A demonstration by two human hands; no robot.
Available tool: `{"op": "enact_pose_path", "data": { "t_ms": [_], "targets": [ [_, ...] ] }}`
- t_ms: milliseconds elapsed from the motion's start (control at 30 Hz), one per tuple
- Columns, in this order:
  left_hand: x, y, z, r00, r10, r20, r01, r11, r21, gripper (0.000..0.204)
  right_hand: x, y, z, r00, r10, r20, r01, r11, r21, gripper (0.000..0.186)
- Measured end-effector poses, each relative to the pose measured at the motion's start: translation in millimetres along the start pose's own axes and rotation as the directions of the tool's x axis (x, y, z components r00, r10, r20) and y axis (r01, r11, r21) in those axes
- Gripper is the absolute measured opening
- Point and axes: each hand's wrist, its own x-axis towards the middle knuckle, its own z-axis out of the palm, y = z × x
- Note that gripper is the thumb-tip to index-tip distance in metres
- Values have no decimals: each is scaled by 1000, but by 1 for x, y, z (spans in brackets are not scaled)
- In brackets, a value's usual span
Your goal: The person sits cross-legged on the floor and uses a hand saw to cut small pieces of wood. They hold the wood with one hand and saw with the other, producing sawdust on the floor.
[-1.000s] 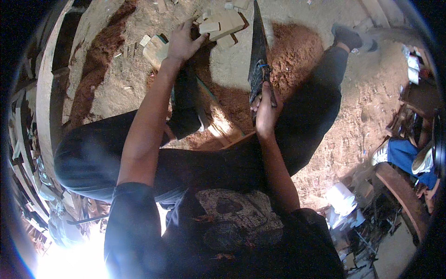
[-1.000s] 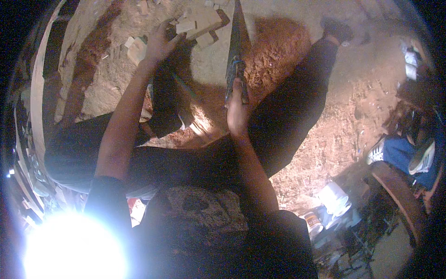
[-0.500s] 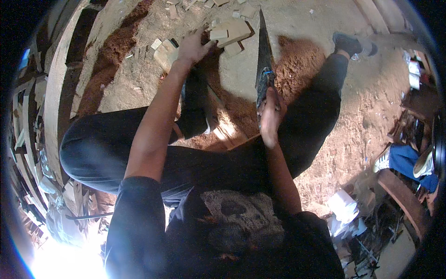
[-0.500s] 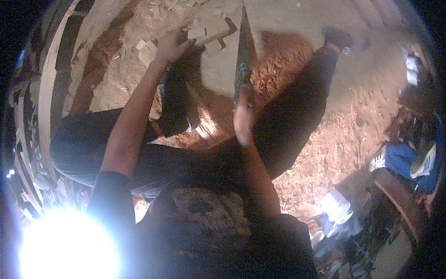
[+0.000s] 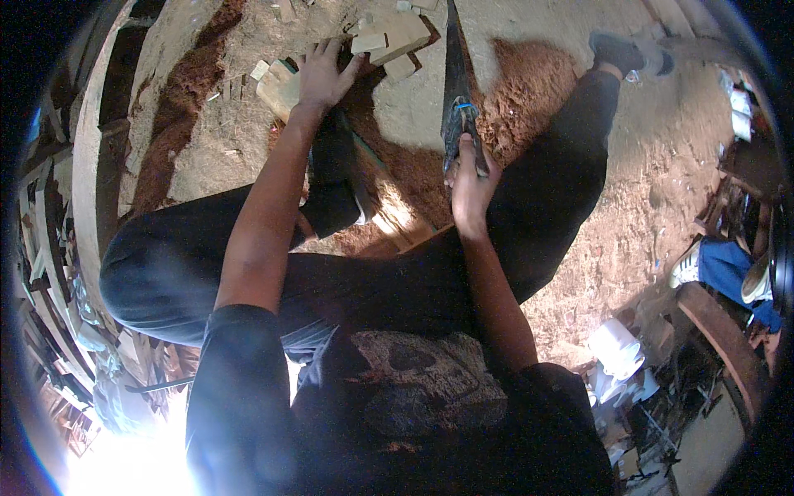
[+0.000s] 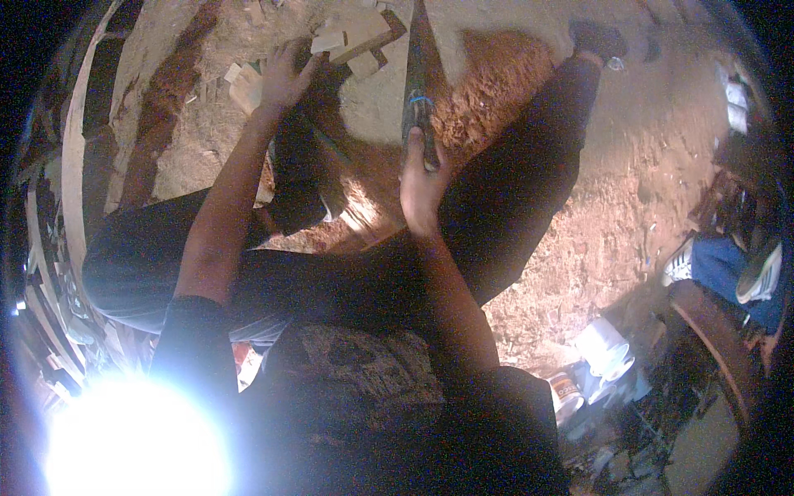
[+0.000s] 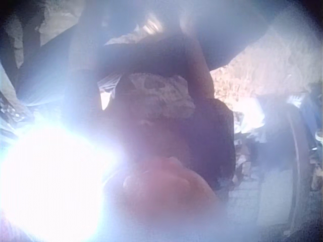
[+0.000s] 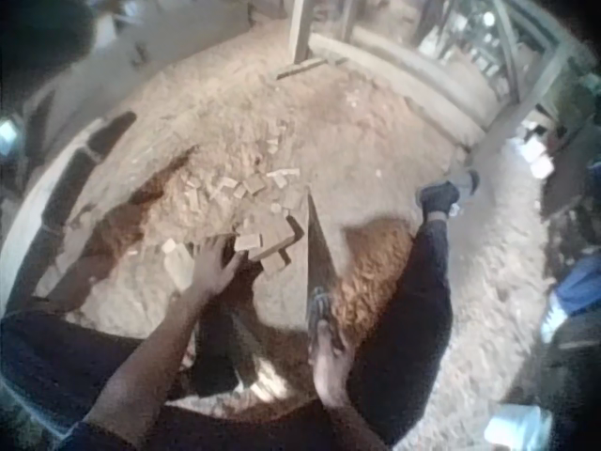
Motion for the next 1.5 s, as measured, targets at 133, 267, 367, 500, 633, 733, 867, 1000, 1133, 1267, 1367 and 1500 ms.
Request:
{"op": "enact_pose_path", "data": {
  "t_ms": [133, 267, 367, 500, 633, 733, 867, 1000, 1133, 1267, 1367, 1500],
  "targets": [
    [-3, 7, 1, 1000, -25, 4, 25, 997, 70, 60, -7, -16, 2, 995, 77, 57, -80, 995, 52, 25],
    [-2, 13, -1, 1000, -20, -18, 22, 995, 100, 60, -1, -9, -6, 985, 118, 123, -126, 990, 61, 36],
    [-1, 14, 1, 999, -44, 23, 40, 989, 144, 64, 1, -1, -8, 984, 150, 97, -157, 985, 70, 55],
    [-1, 9, 12, 996, -81, 29, 72, 969, 235, 77, -3, -8, 3, 997, 71, 6, -72, 995, 64, 24],
    [-1, -4, 19, 984, -154, 87, 143, 982, 124, 93, -3, -32, -2, 1000, -6, -17, 5, 997, -72, 21],
    [2, 6, 16, 954, -187, 232, 165, 980, 113, 101, 7, -42, -25, 998, -48, 28, 50, 997, -63, 22],
    [1, -1, 15, 948, -196, 253, 148, 970, 195, 103, 22, -92, -32, 999, 26, -37, -30, 992, -124, 25],
    [1, 5, 13, 953, -175, 248, 115, 965, 237, 102, 45, -138, -35, 993, 36, -115, -62, 969, -238, 27],
    [-2, 3, 12, 958, -164, 237, 105, 964, 243, 97, 75, -152, -41, 974, -63, -220, -24, 929, -369, 29],
    [10, 20, 1, 906, -259, 335, 202, 959, 196, 88, 93, -139, -43, 990, -68, -120, 35, 964, -264, 29],
    [18, 23, -4, 858, -333, 392, 289, 942, 169, 83, 99, -113, -44, 989, -131, -68, 113, 970, -214, 26],
    [0, -43, 35, 933, -173, 315, 134, 981, 143, 86, 92, -94, -31, 994, -110, 8, 109, 964, -243, 23]
  ]
}}
